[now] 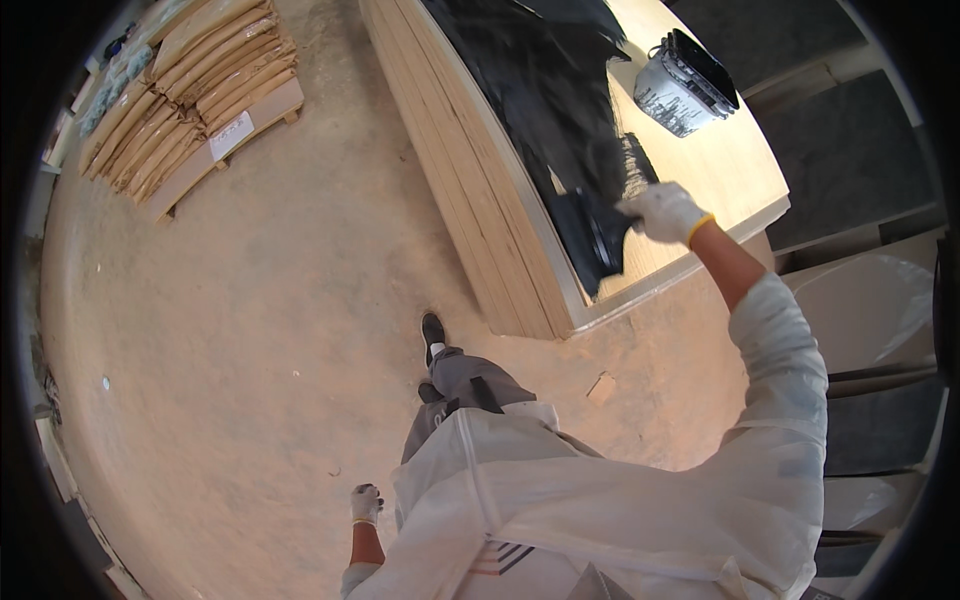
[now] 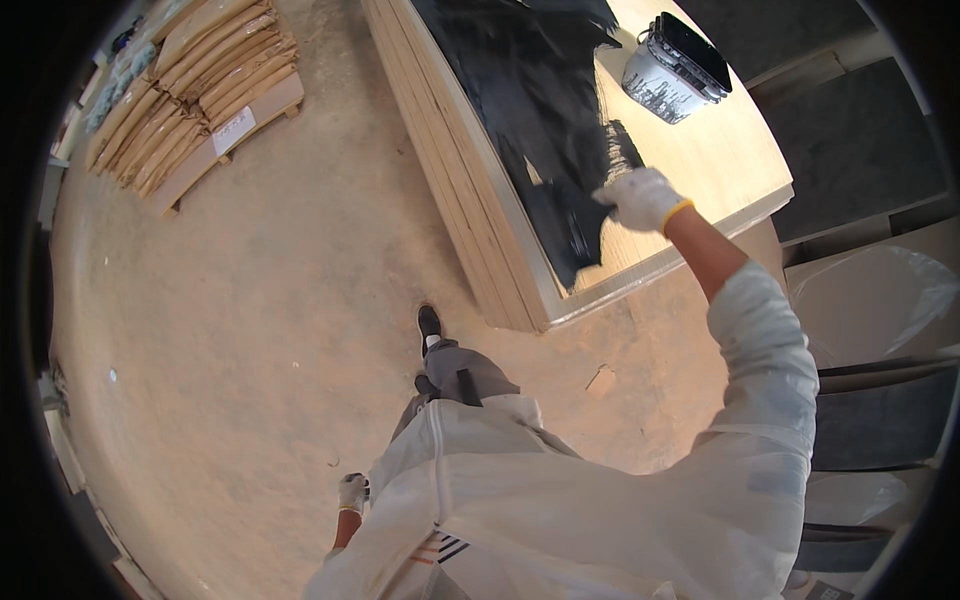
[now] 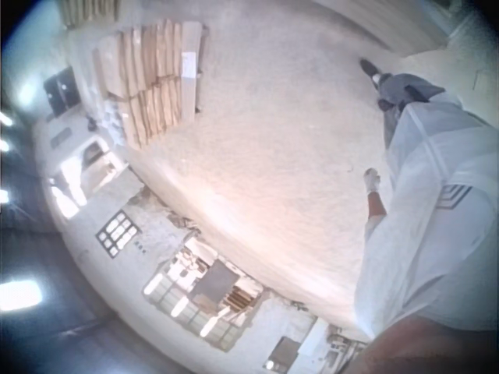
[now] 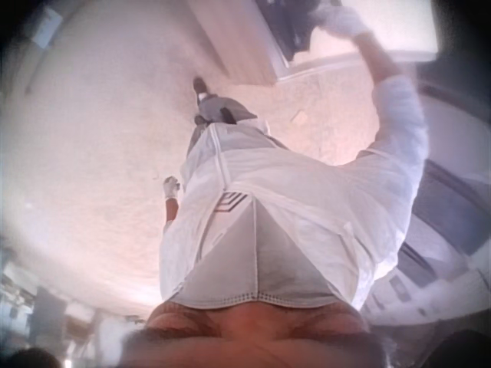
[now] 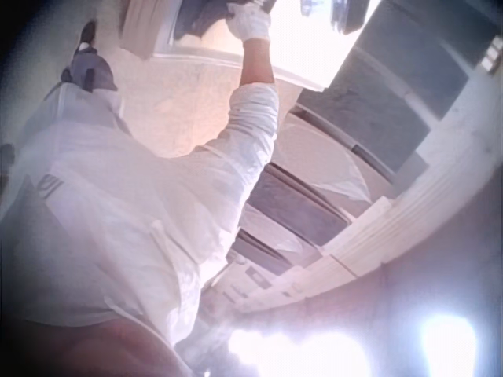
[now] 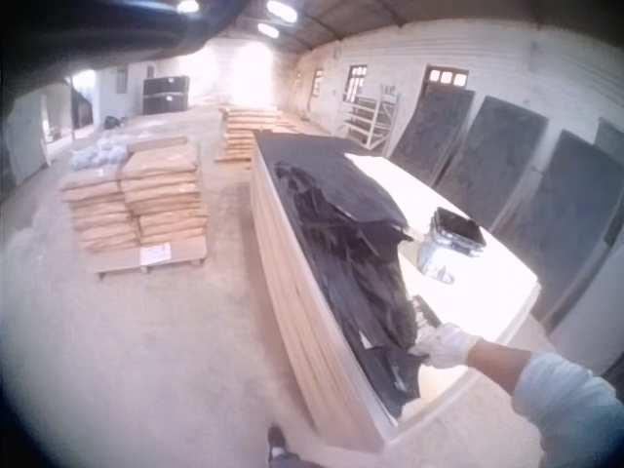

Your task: The person paints a large wooden board with black paint using a brush. They walk to a blue barrel, pour liquid into a small container, and return to continue painting the board.

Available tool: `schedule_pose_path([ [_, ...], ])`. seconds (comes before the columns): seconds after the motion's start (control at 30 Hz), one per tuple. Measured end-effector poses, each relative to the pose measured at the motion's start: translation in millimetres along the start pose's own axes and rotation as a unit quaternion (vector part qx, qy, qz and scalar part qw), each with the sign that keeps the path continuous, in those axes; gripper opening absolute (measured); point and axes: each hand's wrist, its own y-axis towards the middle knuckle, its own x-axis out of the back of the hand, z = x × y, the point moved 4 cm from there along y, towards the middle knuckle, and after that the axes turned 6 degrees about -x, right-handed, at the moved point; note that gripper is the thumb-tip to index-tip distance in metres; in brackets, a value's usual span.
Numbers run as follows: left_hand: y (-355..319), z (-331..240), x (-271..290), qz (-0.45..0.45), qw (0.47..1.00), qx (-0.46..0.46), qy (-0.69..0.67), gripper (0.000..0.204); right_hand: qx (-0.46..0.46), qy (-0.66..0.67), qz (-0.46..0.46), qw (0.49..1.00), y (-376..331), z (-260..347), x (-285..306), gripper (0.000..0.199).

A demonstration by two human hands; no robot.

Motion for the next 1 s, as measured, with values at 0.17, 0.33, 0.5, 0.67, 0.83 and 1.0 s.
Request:
schedule_pose_path([
  [0.17, 4.2, -26.1, 3.8, -0.021, 0.995, -0.083, -0.043, 0.015, 0.012, 0.023, -0.019, 0.999, 7.4, 1.7, -5.4, 0.044],
  [0.33, 7.7, -31.7, 2.9, -0.031, 0.992, -0.11, -0.06, 0.015, 0.017, 0.004, 0.024, 1.0, -19.1, 15.8, -14.0, 0.048],
  [0.5, -8.5, -20.1, -8.4, -0.032, 0.994, -0.105, 0.003, 0.016, 0.033, 0.03, -0.008, 0.999, -15.1, 7.1, -20.7, 0.047],
  [0.67, -46.0, -0.3, -32.5, -0.094, 0.989, -0.081, -0.082, 0.021, 0.055, 0.019, 0.024, 0.998, -16.7, -24.3, -33.8, 0.051],
  [0.83, -91.9, 39.2, -88.8, -0.125, 0.986, -0.054, -0.097, 0.022, 0.061, 0.032, -0.035, 0.997, 46.6, -72.9, -7.7, 0.051],
  [1.0, -138.9, 83.7, -191.3, -0.154, 0.971, -0.025, -0.184, 0.023, 0.161, -0.018, -0.041, 0.986, 81.3, -50.3, 28.5, 0.05],
])
